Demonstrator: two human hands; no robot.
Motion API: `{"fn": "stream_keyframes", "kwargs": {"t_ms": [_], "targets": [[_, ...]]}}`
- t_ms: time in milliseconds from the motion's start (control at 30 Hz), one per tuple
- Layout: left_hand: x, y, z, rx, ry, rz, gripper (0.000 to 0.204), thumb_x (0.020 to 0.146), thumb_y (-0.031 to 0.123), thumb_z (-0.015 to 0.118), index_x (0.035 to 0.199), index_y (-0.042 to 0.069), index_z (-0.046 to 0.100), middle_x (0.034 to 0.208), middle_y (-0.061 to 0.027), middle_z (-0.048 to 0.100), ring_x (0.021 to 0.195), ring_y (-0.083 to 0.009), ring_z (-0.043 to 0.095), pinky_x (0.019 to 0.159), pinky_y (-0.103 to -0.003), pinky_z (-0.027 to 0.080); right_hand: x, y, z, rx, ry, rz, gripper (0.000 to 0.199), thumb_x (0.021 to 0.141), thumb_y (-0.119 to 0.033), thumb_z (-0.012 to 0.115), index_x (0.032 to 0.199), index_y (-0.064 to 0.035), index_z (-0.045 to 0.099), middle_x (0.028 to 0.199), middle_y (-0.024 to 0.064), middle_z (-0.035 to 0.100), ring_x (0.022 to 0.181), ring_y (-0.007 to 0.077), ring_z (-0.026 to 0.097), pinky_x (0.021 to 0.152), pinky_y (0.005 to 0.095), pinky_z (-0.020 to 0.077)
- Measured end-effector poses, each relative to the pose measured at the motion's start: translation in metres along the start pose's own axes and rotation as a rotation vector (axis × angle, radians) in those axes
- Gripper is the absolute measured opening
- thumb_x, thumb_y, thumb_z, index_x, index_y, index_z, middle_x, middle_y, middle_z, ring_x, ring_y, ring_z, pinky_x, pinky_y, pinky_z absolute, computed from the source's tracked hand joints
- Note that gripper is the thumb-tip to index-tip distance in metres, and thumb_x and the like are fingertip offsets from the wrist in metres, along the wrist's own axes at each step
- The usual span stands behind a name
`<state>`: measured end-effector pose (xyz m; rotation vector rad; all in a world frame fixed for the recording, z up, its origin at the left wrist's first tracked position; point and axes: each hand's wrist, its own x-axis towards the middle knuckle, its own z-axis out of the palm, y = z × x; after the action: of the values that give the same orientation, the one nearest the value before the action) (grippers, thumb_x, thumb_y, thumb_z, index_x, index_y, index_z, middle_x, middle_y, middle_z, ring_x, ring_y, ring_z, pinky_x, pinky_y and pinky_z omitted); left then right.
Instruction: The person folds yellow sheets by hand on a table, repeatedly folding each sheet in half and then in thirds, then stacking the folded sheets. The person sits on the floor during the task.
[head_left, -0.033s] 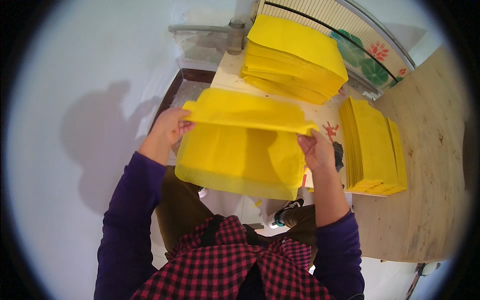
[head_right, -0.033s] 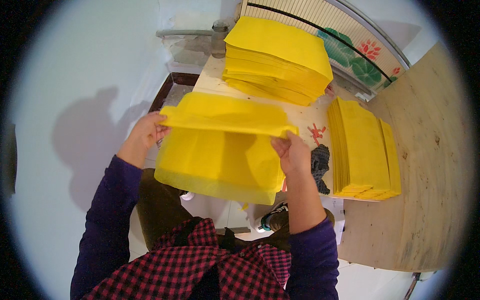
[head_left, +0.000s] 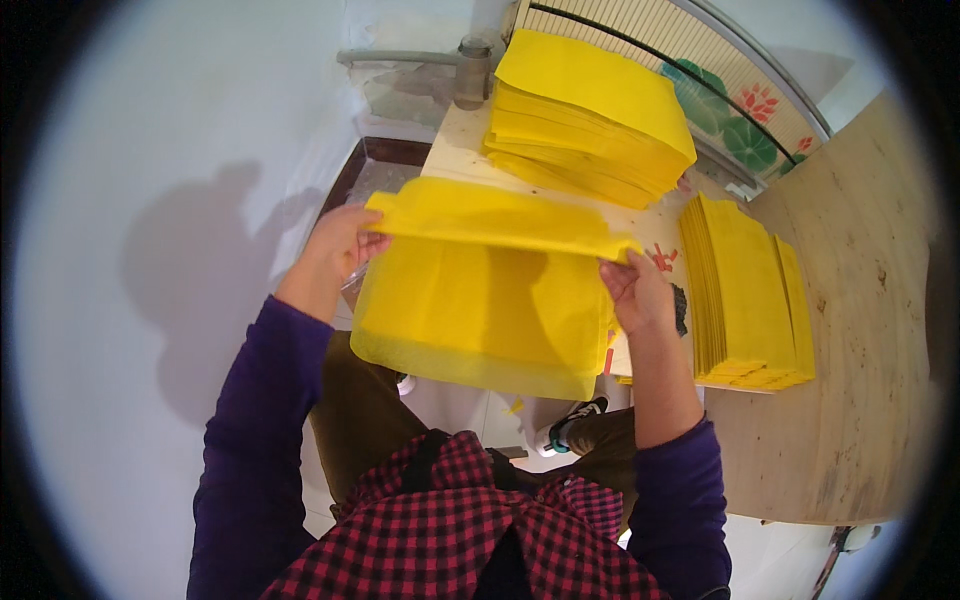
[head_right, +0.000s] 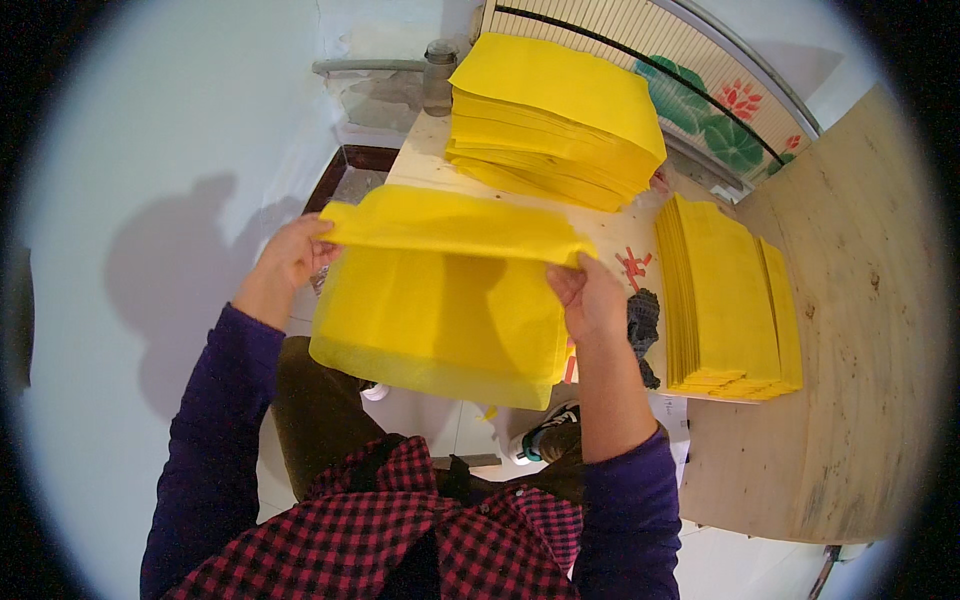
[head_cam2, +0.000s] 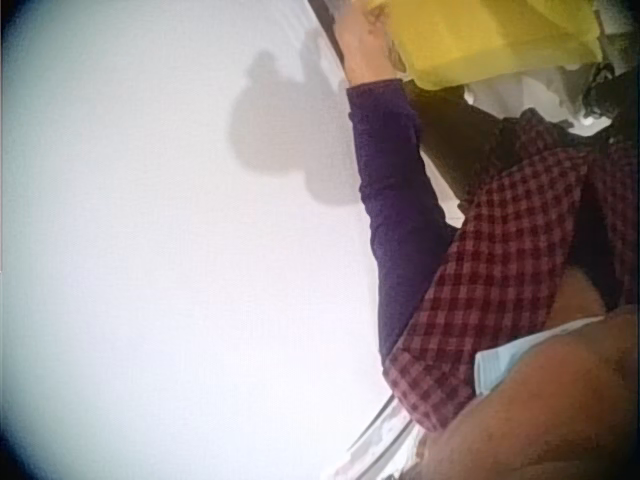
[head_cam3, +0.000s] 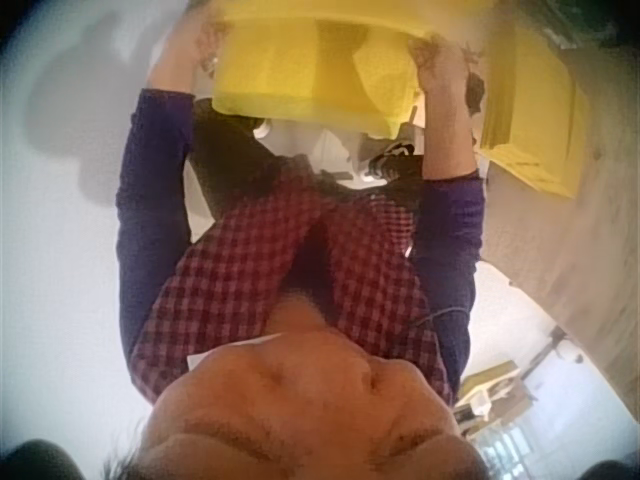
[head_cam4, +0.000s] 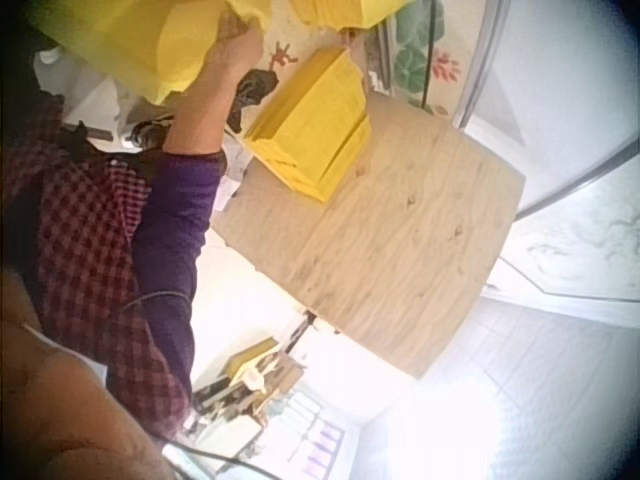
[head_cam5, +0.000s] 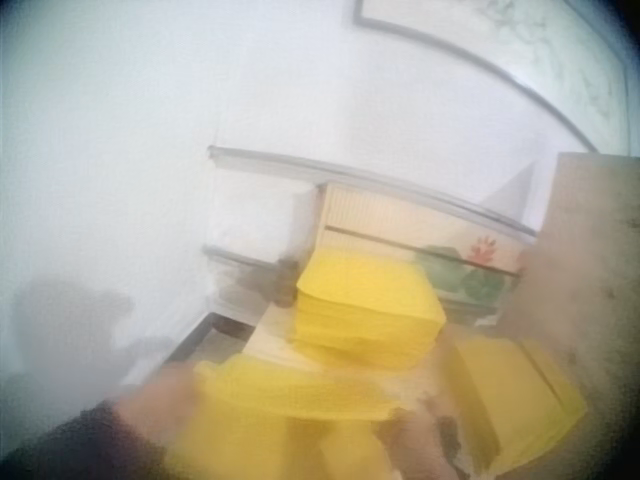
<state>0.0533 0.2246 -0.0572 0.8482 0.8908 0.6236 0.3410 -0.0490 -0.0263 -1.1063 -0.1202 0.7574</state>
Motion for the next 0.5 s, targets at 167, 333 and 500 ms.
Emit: {"fn": "stream_keyframes", "kwargs": {"t_ms": [167, 333, 500], "targets": [[-0.015, 0.048, 0.021, 0.046, -0.069, 0.123, 0.017, 0.089, 0.007, 0.057, 0.105, 0.005, 0.056, 0.100, -0.0085, 0.064, 0.082, -0.0198, 0.063, 0.072, -0.030, 0.055, -0.009, -0.042, 0.031, -0.015, -0.012, -0.074, 0.018, 0.096, -0.011, 0.048, 0.107, 0.0010, 0.054, 0.096, 0.0158, 0.064, 0.082, 0.0246, 0.067, 0.072, 0.0328, 0.0587], [-0.053, 0.047, 0.006, 0.115, -0.123, 0.169, 0.024, 0.089, 0.010, 0.057, 0.113, 0.006, 0.056, 0.106, -0.0074, 0.065, 0.086, -0.0187, 0.064, 0.073, -0.030, 0.055, -0.046, -0.040, 0.021, -0.029, -0.018, -0.097, 0.017, 0.096, -0.011, 0.048, 0.107, 0.0002, 0.054, 0.096, 0.0130, 0.065, 0.078, 0.0231, 0.068, 0.070, 0.0329, 0.0585], [-0.076, -0.002, -0.030, 0.252, -0.035, 0.014, 0.027, 0.090, 0.012, 0.057, 0.116, 0.007, 0.057, 0.106, -0.0049, 0.065, 0.090, -0.0169, 0.063, 0.076, -0.032, 0.053, -0.083, 0.010, -0.019, -0.066, -0.045, 0.042, 0.016, 0.095, -0.012, 0.051, 0.107, -0.0028, 0.057, 0.098, 0.0094, 0.068, 0.077, 0.0205, 0.068, 0.069, 0.0309, 0.0577]]}}
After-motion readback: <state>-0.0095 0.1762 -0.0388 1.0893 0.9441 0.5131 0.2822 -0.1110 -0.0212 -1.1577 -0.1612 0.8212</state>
